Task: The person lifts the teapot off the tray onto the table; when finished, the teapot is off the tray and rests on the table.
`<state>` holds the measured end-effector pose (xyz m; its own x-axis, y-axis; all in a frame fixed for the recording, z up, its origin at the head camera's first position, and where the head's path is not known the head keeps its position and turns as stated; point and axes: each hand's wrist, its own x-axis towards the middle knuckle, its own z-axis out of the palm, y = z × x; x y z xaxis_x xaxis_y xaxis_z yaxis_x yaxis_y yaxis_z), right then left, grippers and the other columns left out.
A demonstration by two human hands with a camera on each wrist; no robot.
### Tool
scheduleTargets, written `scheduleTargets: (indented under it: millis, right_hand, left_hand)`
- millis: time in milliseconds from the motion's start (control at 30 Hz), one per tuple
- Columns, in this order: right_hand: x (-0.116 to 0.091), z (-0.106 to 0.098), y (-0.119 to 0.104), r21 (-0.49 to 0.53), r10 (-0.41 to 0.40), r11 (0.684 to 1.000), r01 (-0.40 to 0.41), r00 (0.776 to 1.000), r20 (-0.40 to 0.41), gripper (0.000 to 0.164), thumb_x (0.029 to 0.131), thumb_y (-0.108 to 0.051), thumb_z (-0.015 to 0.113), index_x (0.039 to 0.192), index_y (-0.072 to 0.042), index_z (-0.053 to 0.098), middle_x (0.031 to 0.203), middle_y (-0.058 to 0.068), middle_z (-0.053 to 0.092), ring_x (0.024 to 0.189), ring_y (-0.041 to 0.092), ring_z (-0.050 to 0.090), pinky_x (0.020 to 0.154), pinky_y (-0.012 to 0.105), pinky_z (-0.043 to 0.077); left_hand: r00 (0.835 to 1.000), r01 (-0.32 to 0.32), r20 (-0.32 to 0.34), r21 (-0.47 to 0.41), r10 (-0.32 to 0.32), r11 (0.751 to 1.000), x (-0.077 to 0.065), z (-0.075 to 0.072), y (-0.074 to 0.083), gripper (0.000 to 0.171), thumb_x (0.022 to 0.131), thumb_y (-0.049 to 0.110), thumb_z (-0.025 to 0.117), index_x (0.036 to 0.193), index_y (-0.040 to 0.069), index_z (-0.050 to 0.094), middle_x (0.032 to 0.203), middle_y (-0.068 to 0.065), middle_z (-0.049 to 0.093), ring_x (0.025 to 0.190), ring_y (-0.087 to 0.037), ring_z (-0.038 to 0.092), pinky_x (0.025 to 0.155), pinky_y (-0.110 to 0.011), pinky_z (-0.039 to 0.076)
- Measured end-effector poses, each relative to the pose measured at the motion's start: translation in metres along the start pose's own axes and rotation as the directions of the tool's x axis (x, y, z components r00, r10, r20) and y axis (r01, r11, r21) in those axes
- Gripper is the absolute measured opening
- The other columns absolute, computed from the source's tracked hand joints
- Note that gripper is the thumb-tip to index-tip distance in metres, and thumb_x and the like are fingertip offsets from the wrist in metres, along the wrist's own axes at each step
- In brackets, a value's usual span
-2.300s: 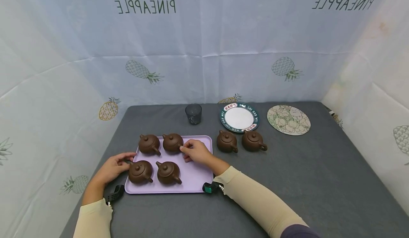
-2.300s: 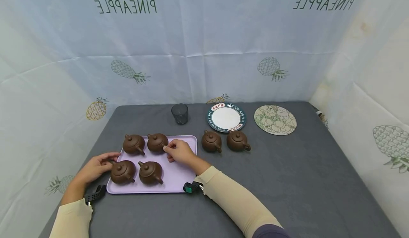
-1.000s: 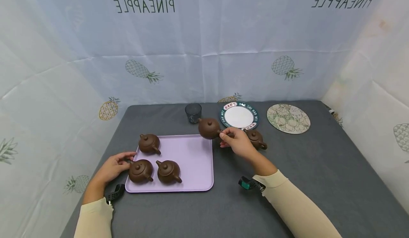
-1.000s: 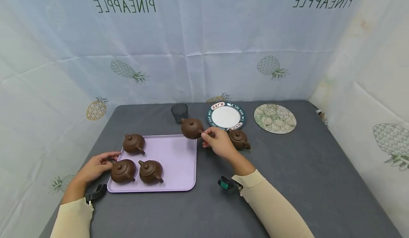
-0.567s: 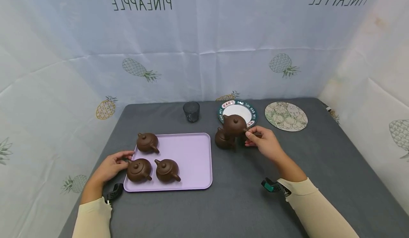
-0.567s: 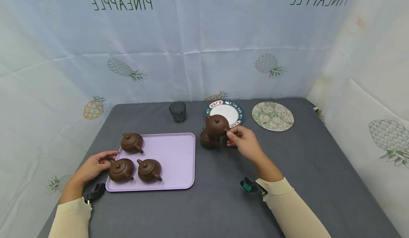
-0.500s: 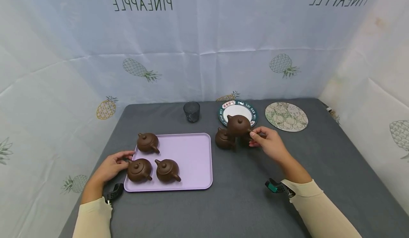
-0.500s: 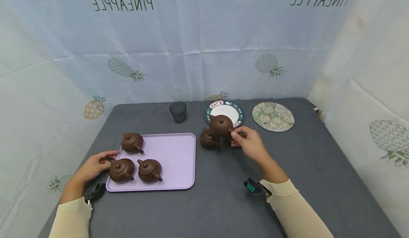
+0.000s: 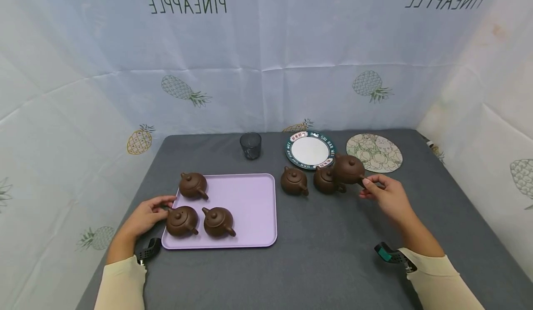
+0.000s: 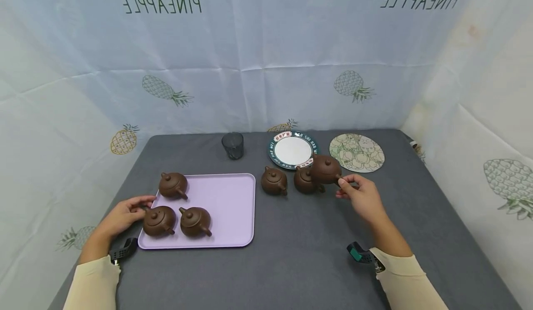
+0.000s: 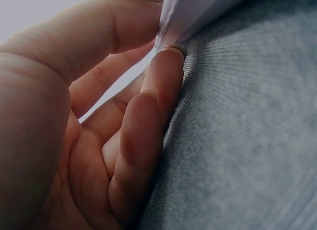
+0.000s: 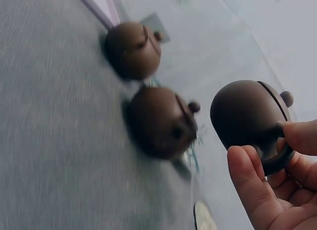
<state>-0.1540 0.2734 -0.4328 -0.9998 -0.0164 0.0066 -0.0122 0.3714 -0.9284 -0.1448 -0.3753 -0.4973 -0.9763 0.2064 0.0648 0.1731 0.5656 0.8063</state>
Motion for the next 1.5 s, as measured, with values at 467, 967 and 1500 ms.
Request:
scheduleTargets:
  millis: [467,967,1500]
  right_hand:
    - [0.0,-0.017,0.041,-0.027,0.113,0.993,-0.114,0.993,-0.029,0.041,0.102,-0.028,0.05,0.114,0.012,0.051,0.105,0.024,0.056,0.081,0.015,0.069,0.075,0.03,0.054]
    - [0.004,-0.02,0.065,0.033,0.114,0.993,-0.112,0.993,-0.044,0.042,0.104,-0.023,0.047,0.116,0.017,0.047,0.107,0.028,0.052,0.078,0.011,0.067,0.072,0.03,0.055]
    - [0.003,-0.033,0.045,-0.112,0.062,0.991,-0.069,0.996,-0.062,0.049,0.101,-0.033,0.052,0.125,0.01,0.052,0.111,0.025,0.054,0.079,0.009,0.064,0.072,0.029,0.054]
  left_hand:
    - [1.0,0.014,0.009,-0.026,-0.014,1.0,-0.003,0.001,-0.004,0.041,0.084,-0.003,0.067,0.125,-0.006,0.06,0.1,-0.011,0.063,0.064,-0.009,0.056,0.063,-0.024,0.045]
    - [0.999,0.028,0.028,-0.044,-0.027,0.999,-0.003,0.001,-0.002,0.041,0.085,-0.002,0.067,0.126,-0.006,0.058,0.102,-0.016,0.062,0.066,-0.009,0.058,0.064,-0.024,0.046]
    - [1.0,0.03,0.003,-0.016,-0.03,0.999,0.0,0.0,-0.001,0.041,0.084,-0.003,0.067,0.124,-0.006,0.059,0.101,-0.015,0.063,0.063,-0.008,0.055,0.062,-0.024,0.045]
